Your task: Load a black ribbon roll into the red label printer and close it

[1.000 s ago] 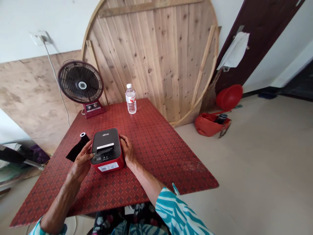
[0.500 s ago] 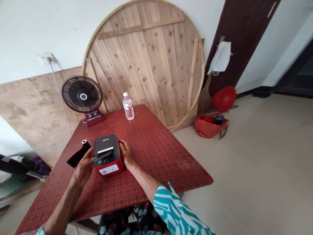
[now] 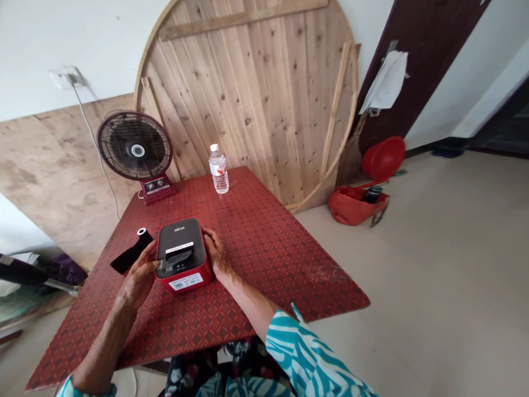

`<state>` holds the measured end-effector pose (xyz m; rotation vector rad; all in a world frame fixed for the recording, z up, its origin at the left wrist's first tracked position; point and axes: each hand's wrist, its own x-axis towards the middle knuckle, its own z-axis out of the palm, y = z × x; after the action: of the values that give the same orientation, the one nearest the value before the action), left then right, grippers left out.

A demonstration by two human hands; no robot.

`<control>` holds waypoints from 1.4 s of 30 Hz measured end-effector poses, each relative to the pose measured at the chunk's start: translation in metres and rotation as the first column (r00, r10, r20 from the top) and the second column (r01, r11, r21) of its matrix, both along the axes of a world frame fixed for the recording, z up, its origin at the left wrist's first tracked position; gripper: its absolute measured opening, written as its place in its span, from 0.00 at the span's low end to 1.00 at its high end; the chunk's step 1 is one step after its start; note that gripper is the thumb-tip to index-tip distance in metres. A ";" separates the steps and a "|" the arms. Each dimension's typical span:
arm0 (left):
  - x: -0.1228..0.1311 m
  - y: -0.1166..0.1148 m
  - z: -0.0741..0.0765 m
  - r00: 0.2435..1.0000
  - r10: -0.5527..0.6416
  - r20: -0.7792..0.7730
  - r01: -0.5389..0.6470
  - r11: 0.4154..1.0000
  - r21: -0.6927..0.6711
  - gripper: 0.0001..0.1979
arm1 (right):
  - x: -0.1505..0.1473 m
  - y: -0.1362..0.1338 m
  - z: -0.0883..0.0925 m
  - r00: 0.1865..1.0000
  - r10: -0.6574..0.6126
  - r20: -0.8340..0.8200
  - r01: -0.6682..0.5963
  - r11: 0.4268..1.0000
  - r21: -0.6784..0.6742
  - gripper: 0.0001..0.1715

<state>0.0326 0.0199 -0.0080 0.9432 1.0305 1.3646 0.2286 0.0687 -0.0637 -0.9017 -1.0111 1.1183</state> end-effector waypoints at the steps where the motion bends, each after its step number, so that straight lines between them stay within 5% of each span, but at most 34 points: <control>1: 0.000 0.000 0.000 1.000 -0.001 -0.014 0.001 1.000 0.006 0.32 | 0.000 0.000 -0.001 1.000 -0.001 -0.003 0.001 1.000 -0.003 0.18; 15: 0.001 -0.002 0.003 0.997 -0.030 -0.069 0.032 0.999 0.041 0.31 | -0.001 0.004 -0.005 1.000 0.008 -0.017 -0.007 0.998 0.060 0.21; 19: -0.008 0.001 0.013 0.963 -0.014 -0.268 0.037 0.996 0.081 0.31 | -0.002 0.005 -0.003 1.000 0.002 -0.031 0.000 0.998 0.070 0.19; 22: -0.010 0.010 0.034 0.830 0.066 -0.555 0.065 0.975 0.213 0.24 | -0.002 0.005 -0.001 1.000 -0.002 -0.025 0.004 0.998 0.067 0.17; 25: 0.002 0.029 0.058 0.615 0.095 -0.782 0.243 0.922 0.303 0.16 | -0.002 0.005 0.001 1.000 -0.008 0.003 0.008 0.998 0.069 0.16; 31: 0.031 0.077 0.074 0.296 -0.159 -0.942 0.466 0.885 -0.003 0.05 | -0.001 0.005 0.004 0.996 -0.042 0.078 0.035 0.996 0.088 0.15; 35: 0.036 0.092 0.068 0.221 -0.252 -0.942 0.515 0.850 -0.106 0.05 | 0.001 0.003 0.008 0.994 -0.035 0.105 0.024 0.994 0.102 0.14; 42: 0.038 0.090 0.064 0.256 -0.241 -0.936 0.516 0.853 -0.078 0.09 | 0.000 0.004 0.008 0.994 -0.051 0.098 0.040 0.993 0.107 0.14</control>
<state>0.0710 0.1103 0.0563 2.1717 1.3057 0.3949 0.2289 0.0723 -0.0553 -0.8991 -1.1161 0.9803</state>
